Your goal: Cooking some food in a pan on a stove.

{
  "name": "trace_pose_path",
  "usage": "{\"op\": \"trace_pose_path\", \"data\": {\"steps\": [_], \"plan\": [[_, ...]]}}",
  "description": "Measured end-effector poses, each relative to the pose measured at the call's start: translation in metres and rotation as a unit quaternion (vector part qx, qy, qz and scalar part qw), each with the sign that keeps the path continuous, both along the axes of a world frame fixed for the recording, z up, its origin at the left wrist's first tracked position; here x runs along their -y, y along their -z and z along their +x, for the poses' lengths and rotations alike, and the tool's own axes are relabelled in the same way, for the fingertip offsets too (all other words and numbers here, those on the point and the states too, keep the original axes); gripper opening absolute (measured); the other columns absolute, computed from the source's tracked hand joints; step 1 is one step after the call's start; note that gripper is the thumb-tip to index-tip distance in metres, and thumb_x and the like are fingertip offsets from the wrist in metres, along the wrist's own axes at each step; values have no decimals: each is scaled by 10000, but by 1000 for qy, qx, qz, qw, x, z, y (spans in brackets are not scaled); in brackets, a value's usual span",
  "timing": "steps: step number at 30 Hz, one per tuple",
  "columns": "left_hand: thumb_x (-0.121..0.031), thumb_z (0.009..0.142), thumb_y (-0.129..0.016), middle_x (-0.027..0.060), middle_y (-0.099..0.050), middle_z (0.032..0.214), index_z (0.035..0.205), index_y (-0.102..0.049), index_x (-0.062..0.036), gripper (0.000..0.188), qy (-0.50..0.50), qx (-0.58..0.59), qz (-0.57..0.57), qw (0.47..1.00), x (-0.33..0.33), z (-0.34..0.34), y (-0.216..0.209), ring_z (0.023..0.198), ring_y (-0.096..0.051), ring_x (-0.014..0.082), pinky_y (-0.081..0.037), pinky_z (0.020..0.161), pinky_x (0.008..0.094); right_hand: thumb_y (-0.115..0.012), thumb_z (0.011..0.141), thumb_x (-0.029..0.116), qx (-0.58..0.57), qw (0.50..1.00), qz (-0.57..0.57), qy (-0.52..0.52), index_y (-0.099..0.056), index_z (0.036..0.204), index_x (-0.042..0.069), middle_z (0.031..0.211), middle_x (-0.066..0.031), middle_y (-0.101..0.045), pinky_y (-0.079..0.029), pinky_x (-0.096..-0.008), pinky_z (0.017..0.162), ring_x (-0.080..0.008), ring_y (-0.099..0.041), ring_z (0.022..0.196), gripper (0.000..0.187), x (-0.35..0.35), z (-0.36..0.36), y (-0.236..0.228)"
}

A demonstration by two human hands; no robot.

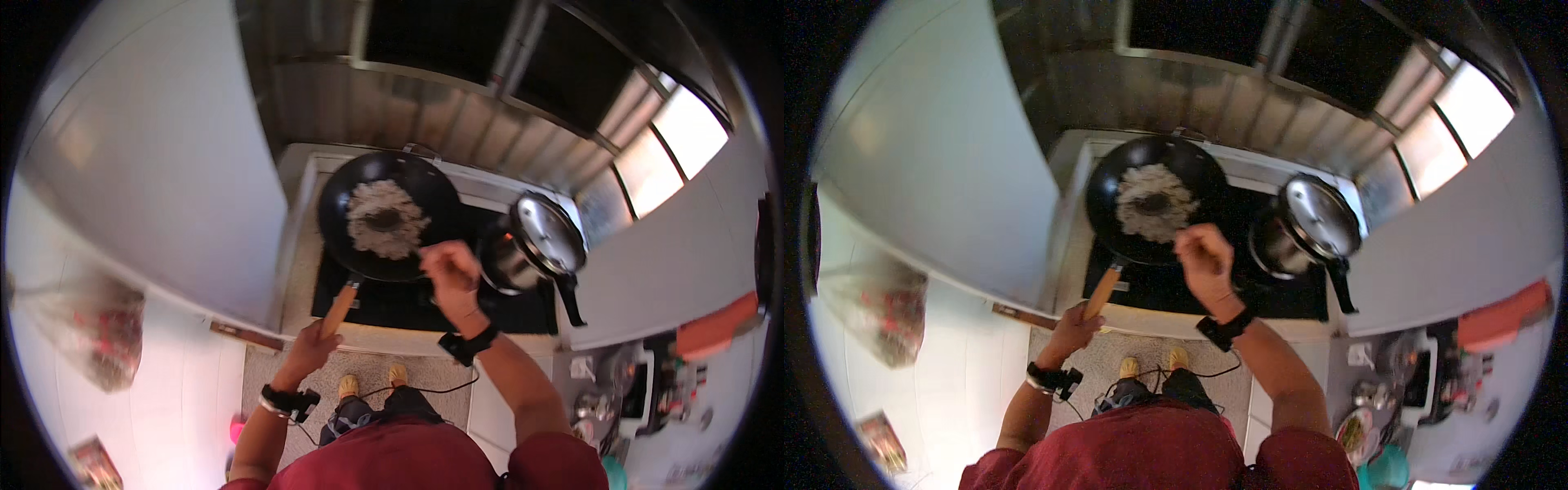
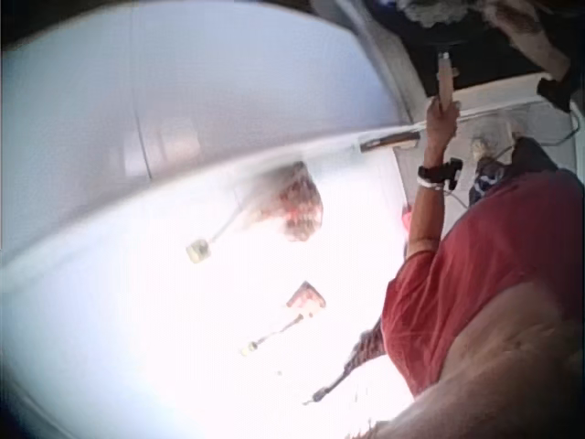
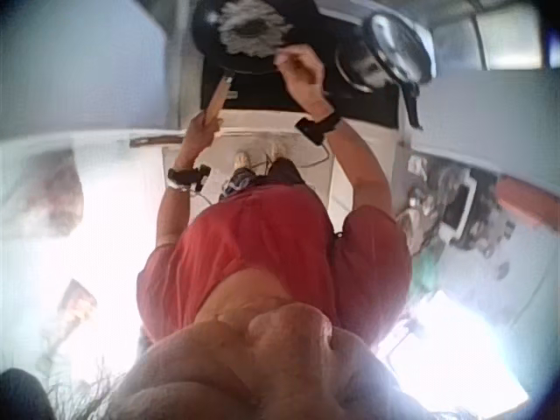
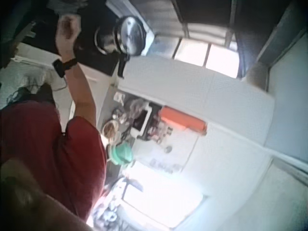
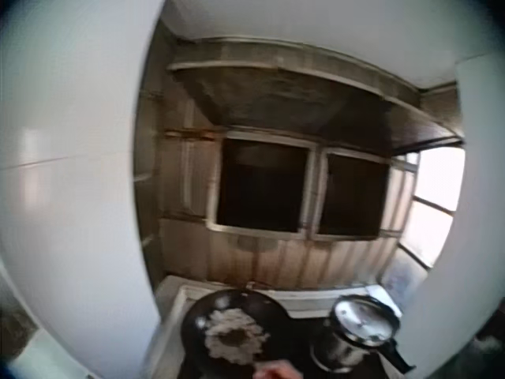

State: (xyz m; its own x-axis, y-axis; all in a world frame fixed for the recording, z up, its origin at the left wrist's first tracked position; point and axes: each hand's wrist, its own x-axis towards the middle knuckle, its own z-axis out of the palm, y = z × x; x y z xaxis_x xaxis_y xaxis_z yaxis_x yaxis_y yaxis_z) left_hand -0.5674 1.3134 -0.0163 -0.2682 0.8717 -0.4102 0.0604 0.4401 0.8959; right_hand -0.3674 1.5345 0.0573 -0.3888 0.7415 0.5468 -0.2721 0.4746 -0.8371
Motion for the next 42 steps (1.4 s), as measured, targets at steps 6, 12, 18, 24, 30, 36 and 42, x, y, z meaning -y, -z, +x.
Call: {"op": "trace_pose_path", "data": {"steps": [6, 12, 18, 24, 30, 36, 42], "plan": [[-274, 949, -551, 30, -590, 734, 1103, -541, -31, 288, -2, 59, -10, 998, -3, 3, 4, 536, -546, 67, -451, 435, 223, -665, 791, -30, 124, 989, 68, 28, -540, 1130, 56, 1136, -127, -518, -454, -318, 839, -248, -556, 1011, 371, 52, 46, 20], [-442, 982, -428, 64, -602, 772, 1114, -556, -27, 455, -11, 63, -28, 998, 17, -14, 15, 575, -587, 119, -491, 479, 240, -555, 688, -154, 214, 940, -103, 244, -461, 1280, 61, 1221, -122, -492, -437, -346, 955, -260, -535, 1120, 636, 108, 115, 67], [-472, 956, -460, 59, -622, 729, 1145, -592, -6, 519, -18, 8, -82, 996, 70, -45, 68, 576, -601, 136, -475, 506, 231, -599, 819, -23, 131, 785, -326, 510, -534, 1176, -5, 1029, -95, -599, -523, -273, 713, -166, -617, 824, 363, 165, 284, 218], [-159, 788, -600, 68, -659, 736, 969, -670, 4, 254, 195, -170, -219, 941, 100, -27, 102, 591, -618, 174, -478, 554, 275, -599, 872, 110, -185, 585, -538, 578, -387, 1332, 32, 1148, -137, -539, -557, -384, 726, -282, -612, 898, 513, 240, 426, 262], [-4, 734, -612, 85, -665, 753, 951, -663, 31, 225, 230, -214, 53, 948, 75, 83, 103, 671, -639, 159, -493, 609, 294, -534, 913, 21, -442, 506, -434, 601, -298, 1392, 136, 1242, -150, -510, -547, -428, 825, -334, -588, 996, 547, 285, 498, 288], [1, 742, -638, 137, -663, 973, 1017, -627, 19, 275, 256, -174, -178, 934, 20, 209, 54, 900, -635, 172, -487, 825, 278, -546, 881, -38, -485, 578, -315, 576, -523, 1184, 77, 1182, -83, -586, -517, -399, 930, -249, -589, 1053, 325, 307, 541, 341], [-20, 765, -648, 137, -670, 1007, 978, -637, 37, 220, 369, -270, -11, 889, -10, 257, 67, 1001, -629, 219, -505, 823, 313, -554, 869, -66, -537, 560, -271, 569, -506, 1236, 77, 1203, -67, -578, -498, -352, 947, -222, -560, 1104, 397, 306, 536, 314]]}}
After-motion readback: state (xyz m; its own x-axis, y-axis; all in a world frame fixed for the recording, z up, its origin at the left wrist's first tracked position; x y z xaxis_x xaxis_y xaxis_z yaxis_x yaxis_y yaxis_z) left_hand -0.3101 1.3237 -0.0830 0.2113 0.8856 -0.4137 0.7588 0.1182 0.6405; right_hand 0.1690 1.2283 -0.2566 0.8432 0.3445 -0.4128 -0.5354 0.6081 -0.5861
